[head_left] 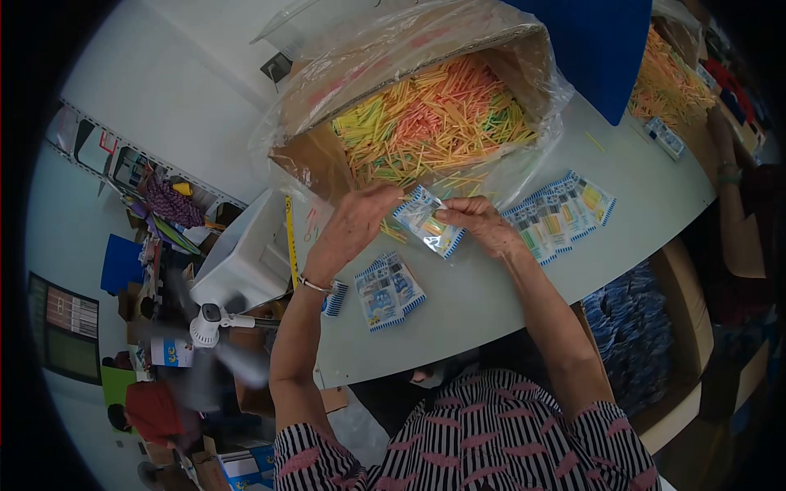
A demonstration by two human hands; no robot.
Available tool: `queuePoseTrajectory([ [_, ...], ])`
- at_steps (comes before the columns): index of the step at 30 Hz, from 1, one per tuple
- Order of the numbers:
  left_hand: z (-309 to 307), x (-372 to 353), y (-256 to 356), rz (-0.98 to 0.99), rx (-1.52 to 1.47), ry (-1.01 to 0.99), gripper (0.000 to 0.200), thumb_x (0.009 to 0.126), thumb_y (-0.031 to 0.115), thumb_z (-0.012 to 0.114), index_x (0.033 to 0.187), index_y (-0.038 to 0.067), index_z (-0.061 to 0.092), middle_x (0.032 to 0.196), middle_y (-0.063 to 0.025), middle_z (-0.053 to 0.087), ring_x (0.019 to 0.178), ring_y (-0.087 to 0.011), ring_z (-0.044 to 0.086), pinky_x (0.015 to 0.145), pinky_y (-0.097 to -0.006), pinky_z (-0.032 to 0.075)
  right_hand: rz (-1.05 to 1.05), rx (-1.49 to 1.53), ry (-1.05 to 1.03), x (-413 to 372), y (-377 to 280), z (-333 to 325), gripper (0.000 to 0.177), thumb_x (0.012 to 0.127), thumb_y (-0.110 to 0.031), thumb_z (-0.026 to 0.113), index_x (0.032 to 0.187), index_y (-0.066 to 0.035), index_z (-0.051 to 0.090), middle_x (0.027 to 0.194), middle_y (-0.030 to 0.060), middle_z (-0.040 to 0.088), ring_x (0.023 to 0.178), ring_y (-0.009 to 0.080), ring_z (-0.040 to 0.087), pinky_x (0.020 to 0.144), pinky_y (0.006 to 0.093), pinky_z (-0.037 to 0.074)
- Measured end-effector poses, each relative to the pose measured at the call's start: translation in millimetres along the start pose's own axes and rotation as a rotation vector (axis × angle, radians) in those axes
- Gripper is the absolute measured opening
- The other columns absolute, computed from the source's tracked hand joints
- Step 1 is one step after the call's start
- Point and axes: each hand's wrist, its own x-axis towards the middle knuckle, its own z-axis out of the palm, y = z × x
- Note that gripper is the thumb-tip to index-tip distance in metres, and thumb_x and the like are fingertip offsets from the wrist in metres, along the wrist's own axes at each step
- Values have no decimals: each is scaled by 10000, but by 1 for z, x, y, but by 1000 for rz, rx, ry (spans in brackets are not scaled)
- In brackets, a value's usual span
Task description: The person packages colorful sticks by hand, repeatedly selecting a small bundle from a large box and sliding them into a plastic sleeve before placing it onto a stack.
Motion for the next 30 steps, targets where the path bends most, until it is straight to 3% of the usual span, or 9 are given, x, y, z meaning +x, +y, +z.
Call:
queuePoseTrajectory([
  [4, 13, 2, 3, -52, -63, -8, 262, 891, 46, 492, 1142, -26, 511, 1027, -186, 605, 956, -325, 592, 815, -334, 459, 28, -54, -44, 0, 0, -1, 268, 832, -194, 659, 1025, -8, 652, 900, 16, 658, 824, 68, 567, 772, 214, 432],
  [6, 18, 8, 11, -226, -429, -53, 321, 942, 108, 436, 1236, -22, 439, 1138, -170, 573, 1061, -273, 562, 893, -320, 429, 25, -67, -59, -1, -1, 0, 265, 834, -194, 657, 1022, -8, 651, 898, 17, 657, 817, 67, 567, 762, 214, 434],
  [7, 24, 9, 9, -227, -429, -53, 321, 942, 108, 436, 1236, -22, 439, 1138, -170, 573, 1061, -273, 562, 893, -320, 429, 30, -37, -48, -2, -3, 2, 264, 836, -198, 655, 1019, -7, 649, 897, 18, 656, 815, 65, 568, 754, 213, 437],
  [9, 37, 12, 2, -295, -907, -32, 402, 980, 208, 377, 1312, -17, 349, 1244, -156, 504, 1153, -241, 495, 971, -310, 376, 39, -4, -35, -3, -2, 3, 263, 838, -201, 653, 1015, -6, 646, 895, 19, 655, 813, 63, 569, 746, 212, 439],
  [13, 38, 18, 9, -346, -941, -30, 464, 987, 290, 345, 1339, -12, 311, 1271, -165, 469, 1202, -237, 441, 1008, -308, 341, 43, 39, -53, -1, 2, 1, 282, 843, -206, 650, 1043, -9, 632, 908, 21, 653, 823, 67, 577, 754, 213, 450],
  [15, 34, 22, 18, -390, -1039, 238, 435, 955, 240, 461, 1297, -14, 368, 1197, -171, 514, 1125, -216, 494, 945, -280, 382, 48, 63, -16, -2, -1, 1, 289, 844, -206, 650, 1055, -11, 627, 919, 21, 652, 834, 69, 579, 764, 215, 453],
  [21, 41, 8, 4, -536, -923, 58, 420, 857, 95, 611, 1222, 4, 422, 1033, -78, 572, 962, -113, 534, 830, -232, 442, -53, 270, 42, 0, 3, 3, 288, 841, -194, 655, 1069, -21, 618, 968, 33, 647, 884, 78, 578, 784, 224, 463],
  [24, 44, 10, 6, -506, -794, 186, 418, 833, 60, 616, 1205, 6, 432, 1000, -52, 586, 904, -83, 527, 794, -220, 440, 17, 240, 26, -3, -3, 4, 288, 836, -194, 661, 1061, -20, 619, 964, 32, 648, 855, 80, 582, 780, 219, 461],
  [30, 54, 16, 9, -479, -848, 192, 400, 810, 30, 638, 1151, 22, 429, 968, -49, 586, 894, -73, 521, 775, -211, 436, 31, -8, -32, -1, 0, -3, 287, 803, -159, 676, 1038, -4, 625, 920, 32, 654, 785, 75, 579, 734, 212, 450],
])
